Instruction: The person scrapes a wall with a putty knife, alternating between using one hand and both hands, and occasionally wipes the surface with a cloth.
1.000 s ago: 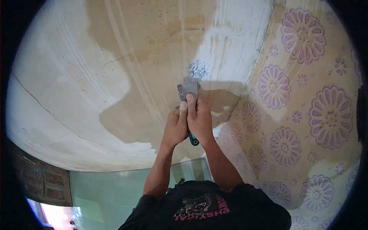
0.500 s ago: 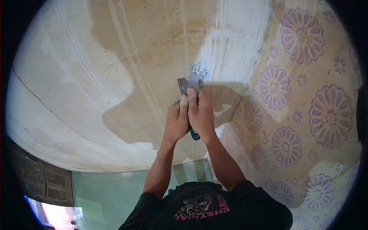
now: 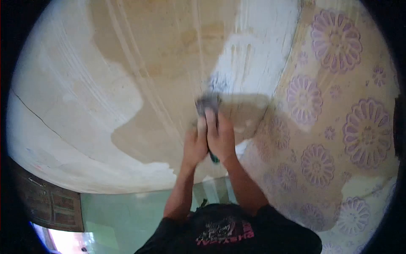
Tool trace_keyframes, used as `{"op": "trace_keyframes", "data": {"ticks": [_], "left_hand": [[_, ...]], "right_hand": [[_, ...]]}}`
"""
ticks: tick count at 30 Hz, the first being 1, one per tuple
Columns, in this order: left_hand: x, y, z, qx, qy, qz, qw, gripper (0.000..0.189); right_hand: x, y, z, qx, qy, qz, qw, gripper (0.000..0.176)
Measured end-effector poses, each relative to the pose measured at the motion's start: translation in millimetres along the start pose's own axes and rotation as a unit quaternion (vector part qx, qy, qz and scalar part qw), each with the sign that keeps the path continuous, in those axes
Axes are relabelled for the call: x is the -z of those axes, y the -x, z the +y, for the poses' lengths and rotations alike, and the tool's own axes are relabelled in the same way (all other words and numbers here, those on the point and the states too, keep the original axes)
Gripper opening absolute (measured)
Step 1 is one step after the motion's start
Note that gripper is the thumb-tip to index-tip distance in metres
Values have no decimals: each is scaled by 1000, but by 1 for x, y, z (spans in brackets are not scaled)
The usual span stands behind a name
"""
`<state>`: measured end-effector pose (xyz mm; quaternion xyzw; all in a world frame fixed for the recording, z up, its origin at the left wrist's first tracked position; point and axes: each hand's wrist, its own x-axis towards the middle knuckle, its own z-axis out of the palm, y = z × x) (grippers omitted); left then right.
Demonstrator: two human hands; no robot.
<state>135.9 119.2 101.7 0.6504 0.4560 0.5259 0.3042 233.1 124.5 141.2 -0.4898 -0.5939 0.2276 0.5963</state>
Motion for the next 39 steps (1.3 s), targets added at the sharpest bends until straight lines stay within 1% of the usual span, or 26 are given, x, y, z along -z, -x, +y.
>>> {"op": "trace_keyframes", "data": {"ticks": [2,4,5,6,7,8,10,11,13,14,16,17,20,22,23,25,26,28,29,31,32,34,35,37,38,39], "left_hand": [[19,-24,29,85,124,-73,986,51],[10,-17,28,41,98,-39,994,53],[1,-7,15,-20,54,-1,998,55],[-5,8,2,-72,8,34,997,58],[-5,20,-7,-24,-38,15,999,60],[-5,23,-14,-23,-38,13,999,60],[-4,30,-24,129,56,-48,989,63],[-5,32,-27,132,57,-48,989,63],[-8,27,-25,11,4,-17,1000,64],[-6,27,-23,10,4,-17,1000,64],[-3,26,-8,173,92,-64,979,65],[-3,28,-11,179,89,-69,977,65],[-4,25,-28,168,65,-65,982,67],[-5,23,-38,103,56,-67,991,68],[-8,23,-42,99,56,-67,991,68],[-13,32,-41,-78,-57,25,995,69],[-11,34,-43,-76,-58,24,995,69],[-2,25,-24,157,74,-75,982,69],[-3,23,-22,155,74,-74,982,69],[-5,28,-21,-21,-34,-11,999,69],[-6,29,-22,-22,-34,-13,999,69],[-5,31,-24,146,46,-56,987,70],[-8,36,-33,149,45,-57,986,70],[-12,39,-45,-11,-29,-10,999,71],[-12,39,-50,-16,-29,-9,999,71],[-11,37,-43,55,-12,-29,998,70]], "right_hand": [[3,0,-15,10,-21,-11,1000,40],[-1,1,-5,2,-3,-2,1000,39],[-11,10,13,49,-17,58,997,40],[-13,22,27,47,-19,58,997,40],[-10,32,38,-6,-15,16,1000,40],[-8,38,48,-58,-9,-25,998,40],[-10,44,50,-76,-23,-22,997,41],[-9,44,50,-76,-7,-27,997,41],[-6,37,46,-68,11,-34,997,41],[-4,36,43,-69,22,-36,997,41],[-2,36,44,-76,34,-36,996,41],[-4,39,48,-56,22,-27,998,42],[-14,40,55,-20,-9,0,1000,44],[-18,44,61,-7,-28,22,999,43],[-19,48,65,-17,-16,20,1000,43],[-18,49,63,-29,-5,15,999,43],[-17,49,63,-20,6,13,1000,43],[-11,42,54,-10,18,11,1000,44],[-8,37,49,-27,12,-6,1000,44],[-7,41,46,-54,7,-24,998,44],[-9,43,46,-46,2,-15,999,44],[-10,46,53,-38,-2,-5,999,45],[-13,54,65,-37,6,-3,999,45],[-15,61,69,-32,11,0,999,44],[-16,60,71,-36,11,1,999,44],[-16,55,71,-38,12,1,999,44]]}}
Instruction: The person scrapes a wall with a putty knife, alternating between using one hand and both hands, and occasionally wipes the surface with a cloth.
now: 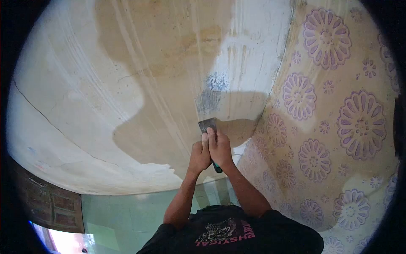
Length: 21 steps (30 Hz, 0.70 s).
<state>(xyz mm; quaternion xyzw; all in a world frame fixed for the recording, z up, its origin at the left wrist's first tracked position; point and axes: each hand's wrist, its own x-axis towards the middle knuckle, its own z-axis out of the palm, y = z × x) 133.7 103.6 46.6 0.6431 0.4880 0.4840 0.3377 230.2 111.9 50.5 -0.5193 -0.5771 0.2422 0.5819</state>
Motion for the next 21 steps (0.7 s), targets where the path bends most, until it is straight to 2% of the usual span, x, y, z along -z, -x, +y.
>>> {"op": "trace_keyframes", "data": {"ticks": [1,2,4,5,7,8,10,11,13,15,17,18,19,21], "left_hand": [[0,-1,3,73,17,-24,997,68],[0,-3,-1,75,17,-26,997,68],[-2,1,-11,-65,-49,19,997,65],[-2,-2,-13,-64,-46,19,997,65],[1,-7,-13,12,-29,-22,999,62],[1,-10,-12,10,-29,-19,999,62],[4,-16,-3,-123,-81,51,988,60],[12,-19,13,-117,-82,48,989,60],[26,-30,51,16,25,-31,999,58],[17,-25,39,-12,28,-16,999,56],[3,-9,6,-76,-54,32,995,55],[5,-10,6,5,-41,-16,999,55],[5,-11,5,8,-42,-17,999,55],[6,-15,11,-88,-94,29,991,56]], "right_hand": [[0,-3,1,1,0,2,1000,44],[0,-4,3,1,6,-3,1000,42],[-1,4,8,-9,15,-13,1000,40],[-3,1,9,-19,-2,-19,1000,40],[-4,-1,6,-28,-19,-26,999,39],[-3,-3,5,-17,-28,-22,999,39],[-1,-18,-16,-6,-39,-17,999,38],[4,-33,-39,25,-23,-8,999,38],[8,-27,-49,51,-3,-5,999,38],[5,-24,-40,3,-19,-10,1000,37],[-2,-12,-11,20,-5,-2,1000,38],[-4,-11,-10,20,-9,16,1000,41],[-5,-7,-7,16,-12,32,999,44],[1,-17,-10,14,-5,16,1000,44]]}}
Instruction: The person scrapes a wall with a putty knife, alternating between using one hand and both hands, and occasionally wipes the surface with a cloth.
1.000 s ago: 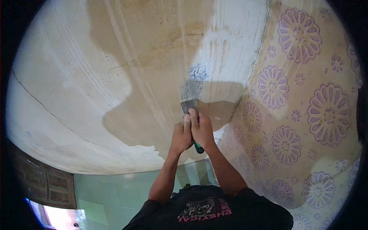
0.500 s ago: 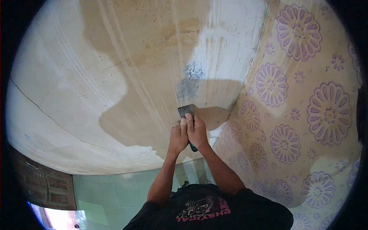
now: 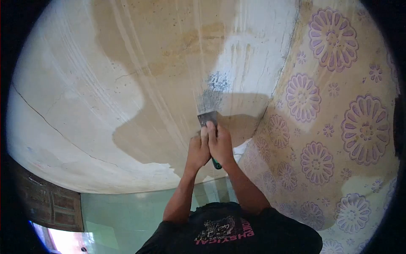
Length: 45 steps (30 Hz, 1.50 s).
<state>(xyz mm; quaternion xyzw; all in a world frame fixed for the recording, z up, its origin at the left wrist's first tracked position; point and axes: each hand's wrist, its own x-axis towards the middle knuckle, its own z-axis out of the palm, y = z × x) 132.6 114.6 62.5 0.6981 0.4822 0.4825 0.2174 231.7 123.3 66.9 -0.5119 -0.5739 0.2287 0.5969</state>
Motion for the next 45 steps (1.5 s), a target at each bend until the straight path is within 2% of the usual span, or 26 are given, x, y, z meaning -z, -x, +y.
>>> {"op": "trace_keyframes", "data": {"ticks": [1,3,4,9,12,13,14,16,17,18,20,21,23,24,26,30,32,33,34,36,37,39,40,42,43,45], "left_hand": [[3,3,3,6,-1,-3,1000,56],[4,-3,7,125,114,-55,984,57],[2,0,4,128,115,-59,983,57],[-7,0,-12,86,58,-11,995,61],[17,-22,30,72,109,-27,991,62],[13,-21,29,41,113,9,993,63],[7,-16,23,31,117,13,993,63],[-10,11,-7,24,18,26,999,65],[-14,13,-26,18,7,-2,1000,66],[-9,8,-18,16,5,0,1000,66],[1,5,7,171,119,-70,976,67],[0,6,6,173,116,-71,976,67],[-4,8,1,116,112,-28,987,67],[-8,11,-7,117,113,-28,986,67],[-16,18,-22,24,42,-5,999,66],[-7,2,-3,18,37,28,999,64],[-1,-2,-1,21,56,8,998,61],[0,1,7,-19,49,32,998,59],[-3,1,7,-27,50,35,998,59],[-4,13,3,137,82,-32,987,60],[-4,9,3,132,81,-30,987,60],[-4,6,6,9,12,2,1000,65],[-1,0,9,8,12,1,1000,65],[8,-4,16,161,149,-64,974,68],[3,1,10,159,151,-62,974,68],[-7,11,-1,7,27,15,1000,68]], "right_hand": [[3,-1,-6,0,5,-15,1000,44],[2,-2,-10,-11,-11,-22,1000,44],[3,2,-10,-28,-27,-29,999,44],[2,0,-13,-9,-8,-23,1000,41],[4,-10,-29,-6,-10,-23,1000,39],[6,-16,-31,-4,-11,-33,999,39],[6,-14,-25,6,-9,-29,1000,39],[2,9,-2,-16,1,-17,1000,38],[3,11,0,-26,19,-31,999,38],[3,8,-2,-23,17,-31,999,38],[6,8,-6,-1,-3,-19,1000,48],[5,8,-2,-4,-5,-20,1000,48],[1,9,9,-9,-21,-32,999,47],[0,10,10,-9,-20,-33,999,47],[0,16,11,-27,12,-28,999,45],[2,2,-2,3,0,-25,1000,40],[4,-2,-11,-53,-15,-50,997,41],[0,3,-3,25,2,-6,1000,41],[-1,3,2,33,2,-4,999,41],[-1,13,6,-28,-12,-26,999,43],[0,8,5,-23,-14,-25,999,43],[3,6,0,-6,11,-33,999,44],[4,1,-6,-6,10,-32,999,44],[6,-1,-16,-16,-23,-32,999,43],[5,3,-10,-13,-22,-33,999,43],[0,10,1,7,16,-19,1000,44]]}}
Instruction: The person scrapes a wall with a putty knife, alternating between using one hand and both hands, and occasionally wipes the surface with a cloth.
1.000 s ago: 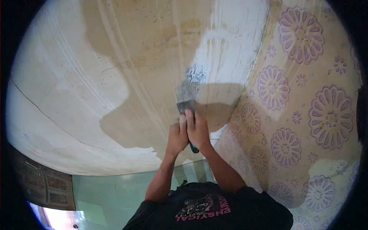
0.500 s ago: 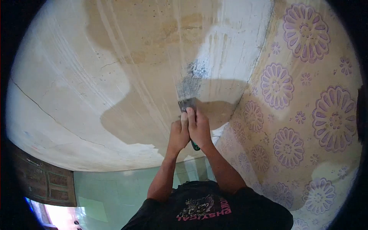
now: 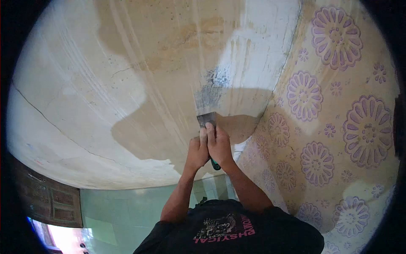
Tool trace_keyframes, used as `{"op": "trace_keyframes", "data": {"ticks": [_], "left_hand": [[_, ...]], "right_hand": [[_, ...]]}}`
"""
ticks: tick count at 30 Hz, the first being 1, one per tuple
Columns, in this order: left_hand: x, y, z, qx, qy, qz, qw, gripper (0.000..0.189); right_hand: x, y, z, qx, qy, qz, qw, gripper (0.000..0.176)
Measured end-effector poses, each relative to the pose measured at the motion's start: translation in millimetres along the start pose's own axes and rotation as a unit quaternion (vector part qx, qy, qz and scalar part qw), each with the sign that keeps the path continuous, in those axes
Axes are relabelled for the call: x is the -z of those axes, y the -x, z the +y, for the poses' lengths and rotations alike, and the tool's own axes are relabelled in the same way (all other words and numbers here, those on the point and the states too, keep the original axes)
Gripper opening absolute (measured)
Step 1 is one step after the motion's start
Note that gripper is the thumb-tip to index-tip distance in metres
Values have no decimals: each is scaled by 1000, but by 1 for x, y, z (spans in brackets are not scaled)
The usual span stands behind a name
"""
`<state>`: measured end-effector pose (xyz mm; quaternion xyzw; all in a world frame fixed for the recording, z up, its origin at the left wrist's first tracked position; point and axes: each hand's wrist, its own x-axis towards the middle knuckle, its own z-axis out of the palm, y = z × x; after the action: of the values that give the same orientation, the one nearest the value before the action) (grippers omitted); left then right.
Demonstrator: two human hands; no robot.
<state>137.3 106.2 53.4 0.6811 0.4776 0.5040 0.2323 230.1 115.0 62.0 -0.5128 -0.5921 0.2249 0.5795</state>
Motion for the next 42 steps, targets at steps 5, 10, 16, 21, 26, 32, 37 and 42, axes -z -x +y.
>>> {"op": "trace_keyframes", "data": {"ticks": [5,10,16,21,26,32,37,42], "left_hand": [[9,-20,20,2,44,0,999,62],[7,-14,9,-27,-34,-12,999,56],[17,-24,31,7,82,-16,997,63],[4,-7,-4,4,40,-25,999,65],[2,-7,4,-47,-51,14,997,68],[27,36,22,238,177,-135,945,62],[30,117,-27,165,175,-150,959,38],[48,145,-13,152,144,139,968,15]], "right_hand": [[4,-18,-20,2,-37,0,999,43],[3,-9,-11,15,-14,-6,1000,41],[11,-22,-35,0,-36,-18,999,42],[1,-9,-4,19,-34,-4,999,45],[13,-13,-23,16,18,-20,1000,48],[28,25,16,-51,-94,-181,978,38],[78,97,24,-414,-439,-275,748,22],[66,171,77,-487,-324,-157,796,13]]}}
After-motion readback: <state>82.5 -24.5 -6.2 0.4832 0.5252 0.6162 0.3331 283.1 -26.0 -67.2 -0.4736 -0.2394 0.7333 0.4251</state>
